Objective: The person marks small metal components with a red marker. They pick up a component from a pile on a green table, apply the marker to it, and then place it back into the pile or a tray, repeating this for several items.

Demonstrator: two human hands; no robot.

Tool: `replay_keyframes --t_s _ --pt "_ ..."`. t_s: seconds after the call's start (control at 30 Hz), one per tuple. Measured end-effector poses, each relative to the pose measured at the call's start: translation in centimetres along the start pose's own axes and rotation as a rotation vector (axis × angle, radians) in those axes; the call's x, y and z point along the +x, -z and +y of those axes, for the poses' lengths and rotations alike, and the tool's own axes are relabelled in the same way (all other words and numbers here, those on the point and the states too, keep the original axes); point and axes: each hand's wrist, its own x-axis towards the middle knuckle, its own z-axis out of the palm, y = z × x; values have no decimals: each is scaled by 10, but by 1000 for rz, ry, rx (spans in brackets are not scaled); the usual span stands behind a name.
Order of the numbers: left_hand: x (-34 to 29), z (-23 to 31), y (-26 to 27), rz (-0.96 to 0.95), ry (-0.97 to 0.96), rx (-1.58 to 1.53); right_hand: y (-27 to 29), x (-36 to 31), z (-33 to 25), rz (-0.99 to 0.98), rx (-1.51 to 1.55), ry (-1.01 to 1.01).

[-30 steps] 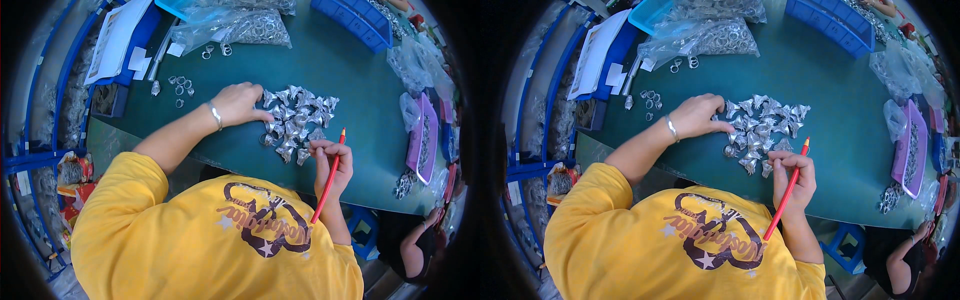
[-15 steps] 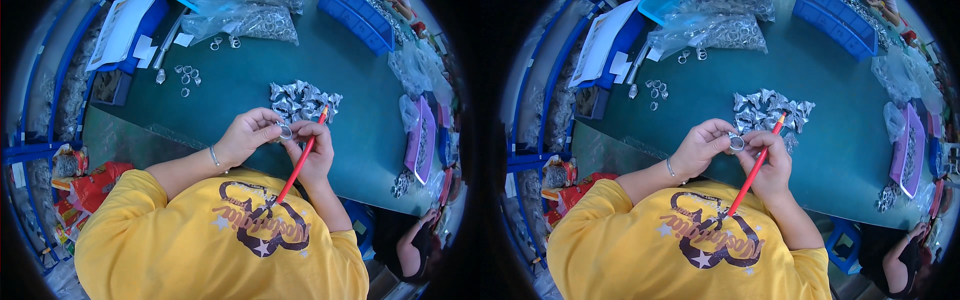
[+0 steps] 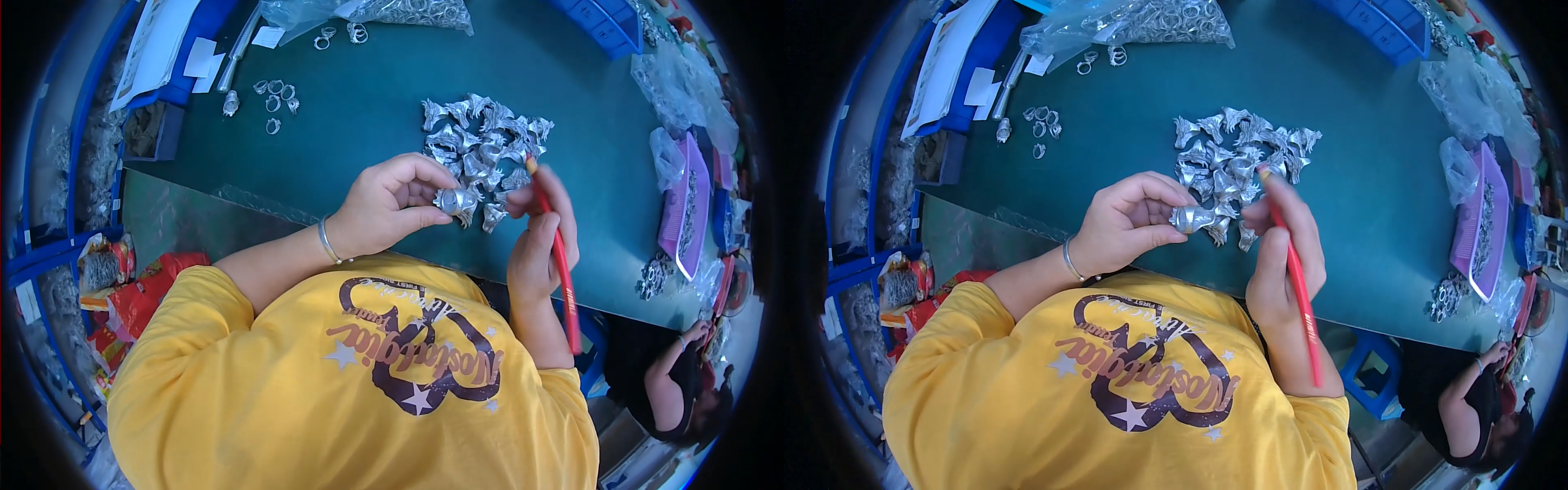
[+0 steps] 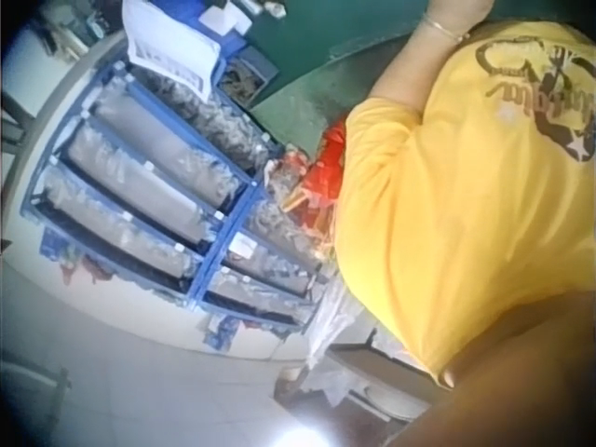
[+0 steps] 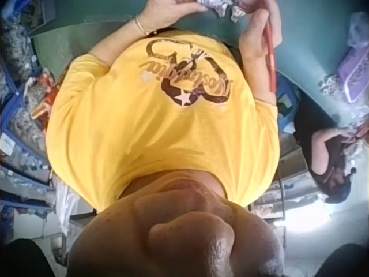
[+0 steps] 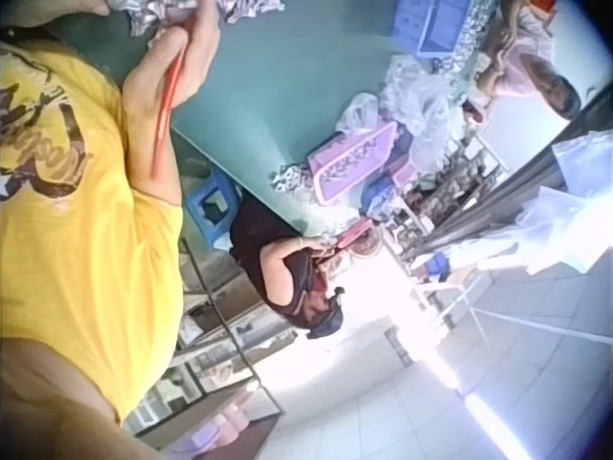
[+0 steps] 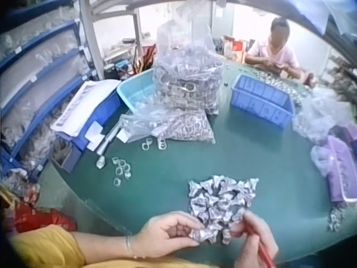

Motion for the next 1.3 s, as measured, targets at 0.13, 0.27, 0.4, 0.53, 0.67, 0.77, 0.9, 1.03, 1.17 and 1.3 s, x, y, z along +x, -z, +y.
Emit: replay_keyframes --t_s 0.13,0.27,0.4,0.53,0.67,0.77,0.9,1.03,1.17,1.3 --pt "3 0 -1 -15 -38 -35 -5 -5 -9 6 116 201" --pt "4 2 2 -15 -193 229 0 0 -13 -135 -74 312" --pt "9 5 4 -11 -355 502 -1 1 -14 -162 -144 331" --pt "8 9 2 7 -384 571 -4 2 -10 -164 -114 345" --pt "7 11 0 29 -397 549 -2 1 -7 -181 -191 317" --pt "10 12 3 3 -412 525 -2 -3 -3 -109 -91 266" --pt "4 6 -3 35 -134 83 -3 4 -1 -117 33 156" --pt "3 10 -5 30 -45 -115 -13 -1 -1 -143 138 -63" --pt "3 16 -1 26 145 -136 -13 -3 -5 -53 293 -367" --pt "3 18 7 -69 227 -77 -11 2 -8 -41 376 -467"
